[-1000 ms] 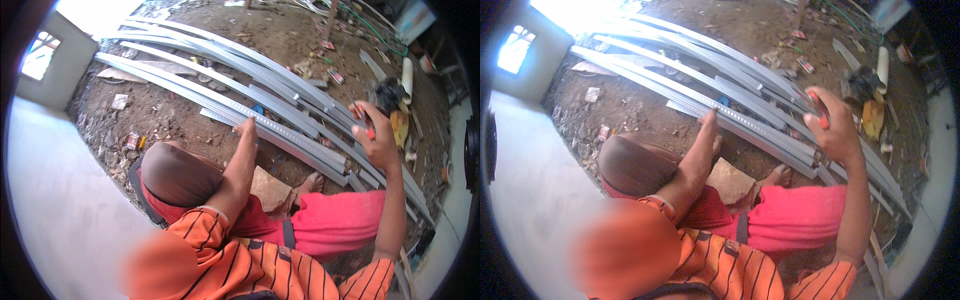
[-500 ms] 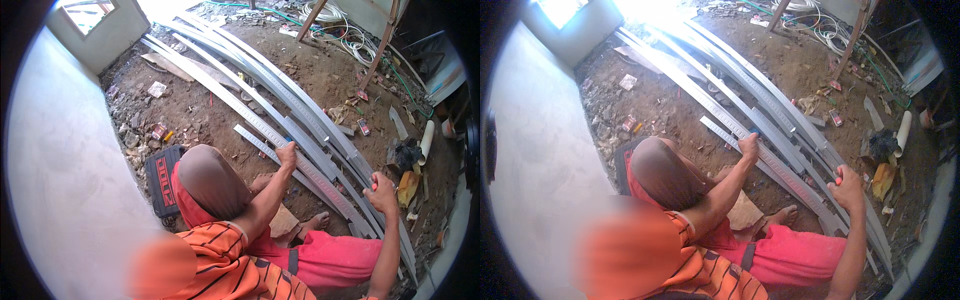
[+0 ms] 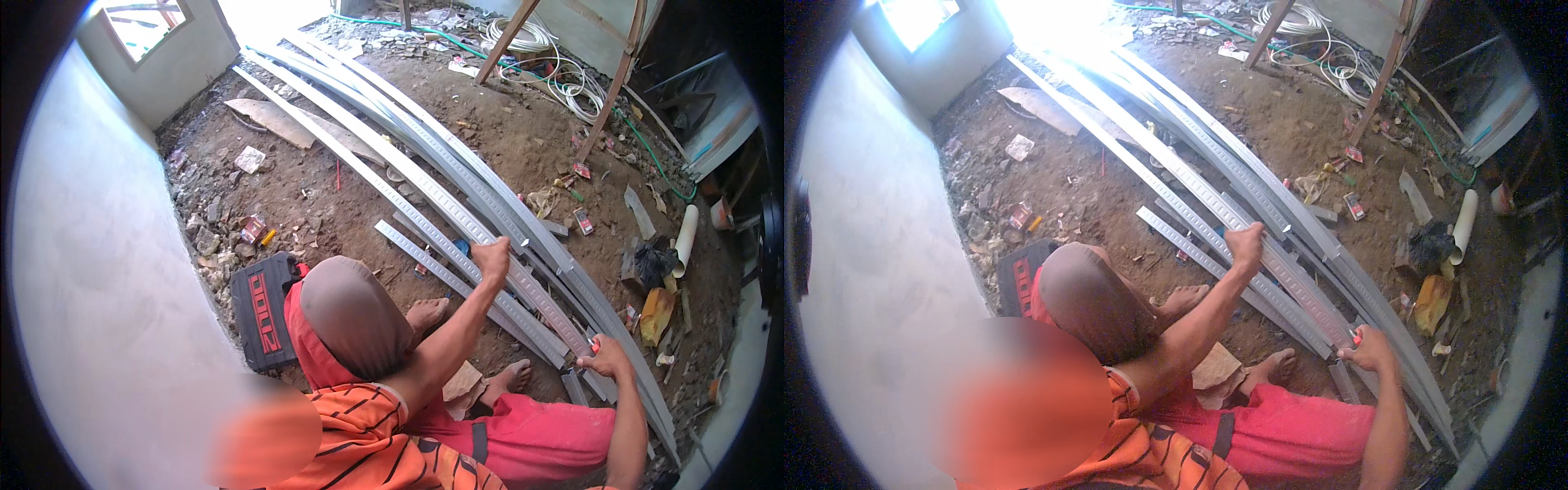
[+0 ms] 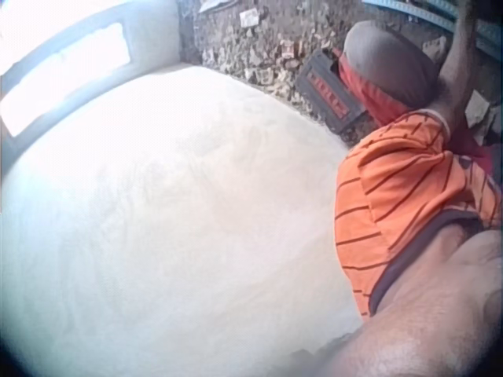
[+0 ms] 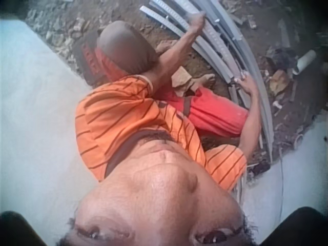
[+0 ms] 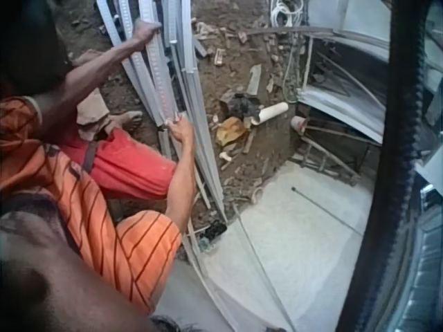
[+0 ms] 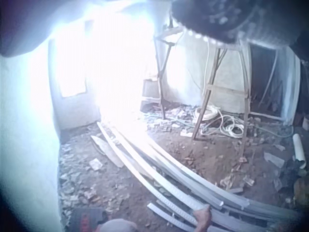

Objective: The person sits on the floor and uses red-handled tin snips to cut long silver metal strips into shorter pieces. They repeatedly pick up a strip, cut it, and place the resulting pieces on a growing pile on the ground.

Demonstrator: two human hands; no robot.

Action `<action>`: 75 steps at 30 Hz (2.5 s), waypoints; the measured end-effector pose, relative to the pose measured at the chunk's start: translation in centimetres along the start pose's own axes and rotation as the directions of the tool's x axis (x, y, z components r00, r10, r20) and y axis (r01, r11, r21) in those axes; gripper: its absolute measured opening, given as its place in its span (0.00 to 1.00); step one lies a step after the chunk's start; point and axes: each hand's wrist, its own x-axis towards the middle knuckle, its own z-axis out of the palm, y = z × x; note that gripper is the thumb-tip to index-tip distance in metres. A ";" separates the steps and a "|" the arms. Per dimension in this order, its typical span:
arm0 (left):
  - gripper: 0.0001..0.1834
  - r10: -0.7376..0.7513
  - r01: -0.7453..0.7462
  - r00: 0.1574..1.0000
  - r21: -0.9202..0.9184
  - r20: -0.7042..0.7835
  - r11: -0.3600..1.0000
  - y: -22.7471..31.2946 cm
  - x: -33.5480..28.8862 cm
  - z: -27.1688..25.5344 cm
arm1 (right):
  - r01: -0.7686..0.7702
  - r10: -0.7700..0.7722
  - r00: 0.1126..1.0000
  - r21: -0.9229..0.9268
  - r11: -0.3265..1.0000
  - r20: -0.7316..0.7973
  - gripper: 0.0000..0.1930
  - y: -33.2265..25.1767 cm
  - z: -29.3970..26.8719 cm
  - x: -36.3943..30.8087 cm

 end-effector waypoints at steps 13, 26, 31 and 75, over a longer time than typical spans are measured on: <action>0.18 -0.053 0.108 0.951 -0.168 0.304 0.980 4.7 10.6 -3.2 | 0.267 -0.223 0.954 0.223 0.938 -0.202 0.22 -17.4 1.3 10.3; 0.19 -0.227 0.239 0.890 0.019 0.395 0.971 6.4 9.2 -1.0 | 0.366 -0.115 0.864 0.455 0.812 -0.490 0.24 -15.4 -4.7 11.3; 0.24 -0.210 0.480 0.766 -0.323 0.608 0.815 2.7 8.3 0.8 | 0.192 0.021 0.957 0.687 0.701 -0.289 0.16 -1.8 -5.4 8.4; 0.29 -0.179 0.472 0.843 -0.536 0.508 0.700 10.9 -0.1 -1.2 | 0.311 -0.314 0.948 0.372 0.874 -0.054 0.17 -16.4 -1.9 1.8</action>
